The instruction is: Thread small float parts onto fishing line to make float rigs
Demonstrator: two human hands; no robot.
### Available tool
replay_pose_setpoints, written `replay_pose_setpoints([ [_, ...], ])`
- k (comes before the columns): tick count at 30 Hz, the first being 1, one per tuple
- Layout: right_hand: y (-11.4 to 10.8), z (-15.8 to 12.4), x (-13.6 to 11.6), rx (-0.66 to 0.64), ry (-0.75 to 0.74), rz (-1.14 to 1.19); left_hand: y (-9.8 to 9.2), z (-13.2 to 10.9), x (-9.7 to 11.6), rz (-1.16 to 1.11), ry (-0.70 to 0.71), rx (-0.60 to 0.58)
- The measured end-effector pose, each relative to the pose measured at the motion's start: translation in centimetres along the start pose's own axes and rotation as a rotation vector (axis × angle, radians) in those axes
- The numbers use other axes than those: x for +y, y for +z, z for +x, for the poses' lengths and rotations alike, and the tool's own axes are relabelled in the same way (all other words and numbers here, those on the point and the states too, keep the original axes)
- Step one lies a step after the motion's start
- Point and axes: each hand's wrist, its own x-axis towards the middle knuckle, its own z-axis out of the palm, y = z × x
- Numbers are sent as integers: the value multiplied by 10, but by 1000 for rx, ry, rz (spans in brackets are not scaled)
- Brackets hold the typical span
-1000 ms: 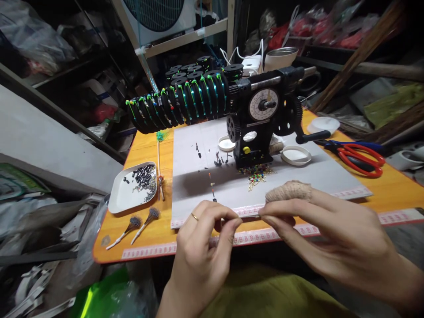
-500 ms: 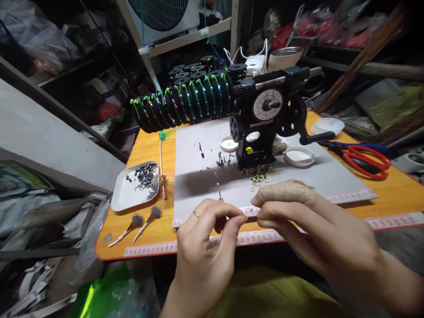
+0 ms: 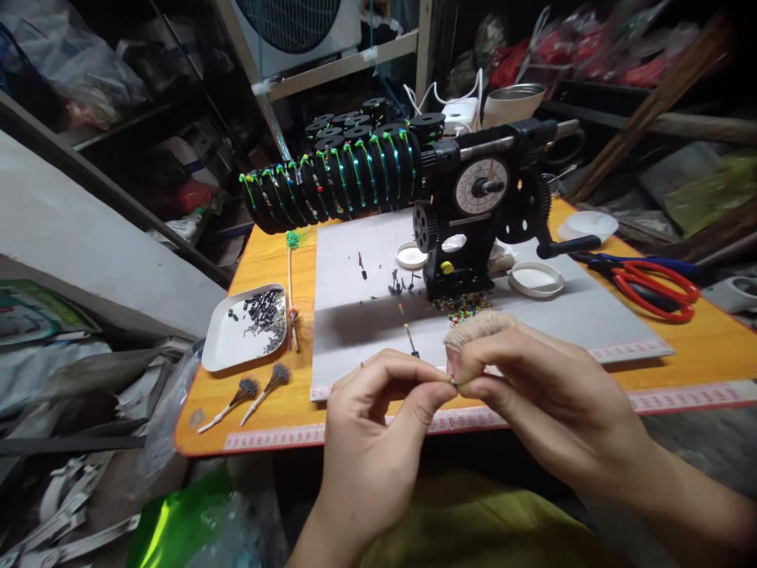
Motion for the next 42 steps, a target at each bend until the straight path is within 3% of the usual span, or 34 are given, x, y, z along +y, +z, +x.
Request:
replay_pose_setpoints([
  [8, 8, 6, -1, 58, 21, 56, -2, 7, 6, -180, -97, -40],
  [14, 1, 9, 1, 99, 22, 3, -10, 8, 3, -47, -41, 23],
  [18, -6, 4, 5, 27, 16, -182, -16, 6, 0, 117, 30, 74],
  [25, -8, -5, 8, -123, -85, -438, -19, 2, -6, 285, 101, 26],
  [37, -18, -5, 0, -115, -310, -742, -17, 4, -12, 470, 214, 32],
  [42, -16, 2, -3, -198, -318, -657, -11, 6, -11, 399, 160, 15],
])
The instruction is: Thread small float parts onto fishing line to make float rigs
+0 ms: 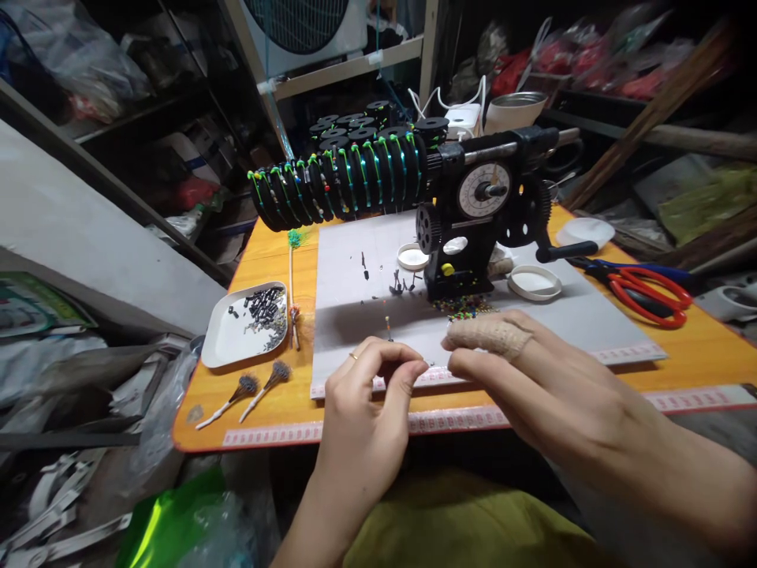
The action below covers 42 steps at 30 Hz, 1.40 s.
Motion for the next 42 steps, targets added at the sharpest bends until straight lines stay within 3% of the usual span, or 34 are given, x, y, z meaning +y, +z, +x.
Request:
replay_pose_setpoints([
  [6, 12, 5, -5, 112, 200, 351, 2, 5, 7, -395, -219, -75],
  [13, 19, 11, -9, 240, 242, 344, -1, 6, 10, -457, -201, -74],
  [20, 15, 12, -11, 199, 418, 585, 2, -1, 7, -414, -103, -57],
  [26, 23, 14, -15, 276, 294, 437, -2, -2, 7, -446, -143, -53],
  [32, 23, 5, 2, 272, -185, 104, -14, 0, 11, -349, -193, -196],
  [34, 21, 5, 4, 239, -257, 68, -14, 0, 11, -310, -184, -188],
  [37, 20, 8, 0, 234, -72, 201, -10, 0, 8, -224, -54, -65],
  [40, 19, 10, -5, 212, 170, 431, -5, -1, 1, -53, 309, 85],
  [42, 18, 10, -5, 160, 244, 548, -4, 1, -3, 69, 520, 113],
])
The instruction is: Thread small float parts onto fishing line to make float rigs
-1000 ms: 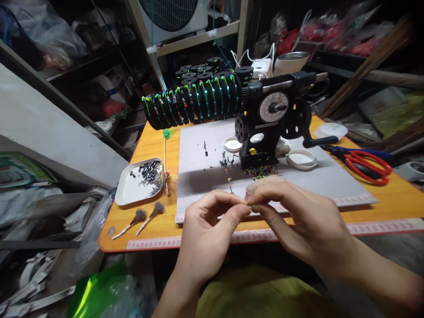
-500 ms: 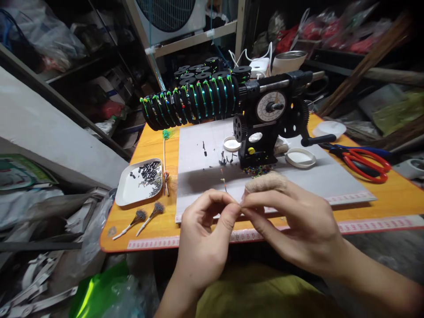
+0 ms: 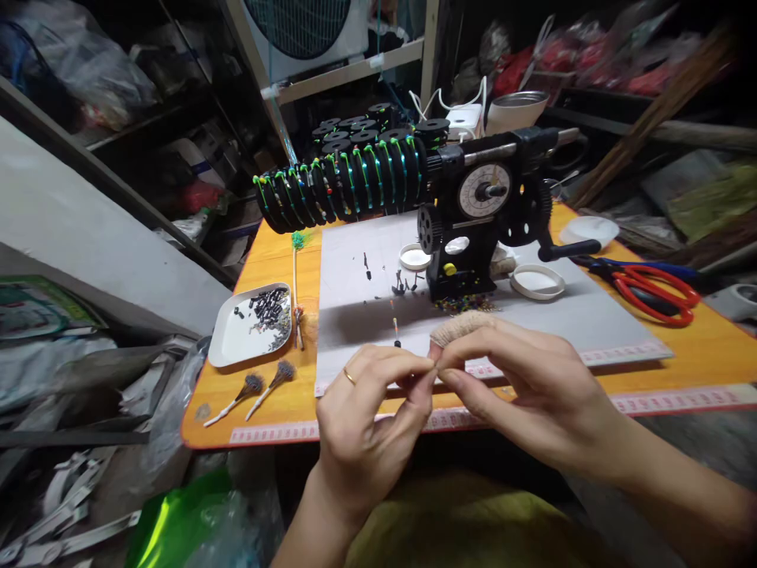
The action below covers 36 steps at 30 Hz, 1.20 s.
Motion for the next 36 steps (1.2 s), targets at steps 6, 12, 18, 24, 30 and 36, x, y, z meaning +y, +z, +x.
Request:
replay_pose_setpoints([
  [6, -5, 0, 1, -102, 39, 85, -5, 4, -5, 194, 184, -93],
  [12, 2, 4, 1, -3, -100, -105, -3, 3, -2, 16, -130, -58],
  [18, 7, 4, -3, 78, -88, -138, 3, 2, 4, -381, -504, -36],
  [24, 11, -3, -10, 152, -75, -258, 7, -1, 7, -514, -576, 22],
  [30, 12, -4, -10, 174, 42, -86, 2, -8, 3, -196, -409, -53],
  [36, 12, -9, -2, 186, 200, 0, -3, -13, -5, -18, -298, -60],
])
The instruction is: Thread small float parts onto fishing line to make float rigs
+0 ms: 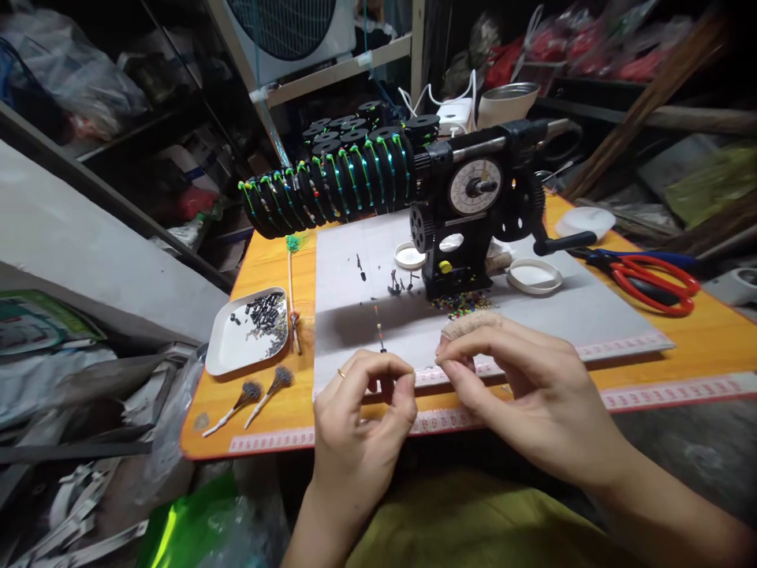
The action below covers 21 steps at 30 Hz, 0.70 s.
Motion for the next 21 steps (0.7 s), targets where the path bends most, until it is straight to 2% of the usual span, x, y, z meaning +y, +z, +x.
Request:
replay_pose_setpoints([
  [6, 0, -6, 0, -26, 77, 35, 1, -2, 1, -15, -80, -57],
  [9, 0, -7, -2, -35, 68, 43, 2, 1, 3, 63, 43, -82],
  [11, -1, -7, -2, -45, 67, 58, 4, 3, 3, 111, 157, -66],
  [13, -1, -8, -2, -54, 82, 79, 6, 2, 1, 104, 200, -38],
  [21, 3, -8, -6, -67, 134, 174, 23, -14, -5, -261, -16, 145],
])
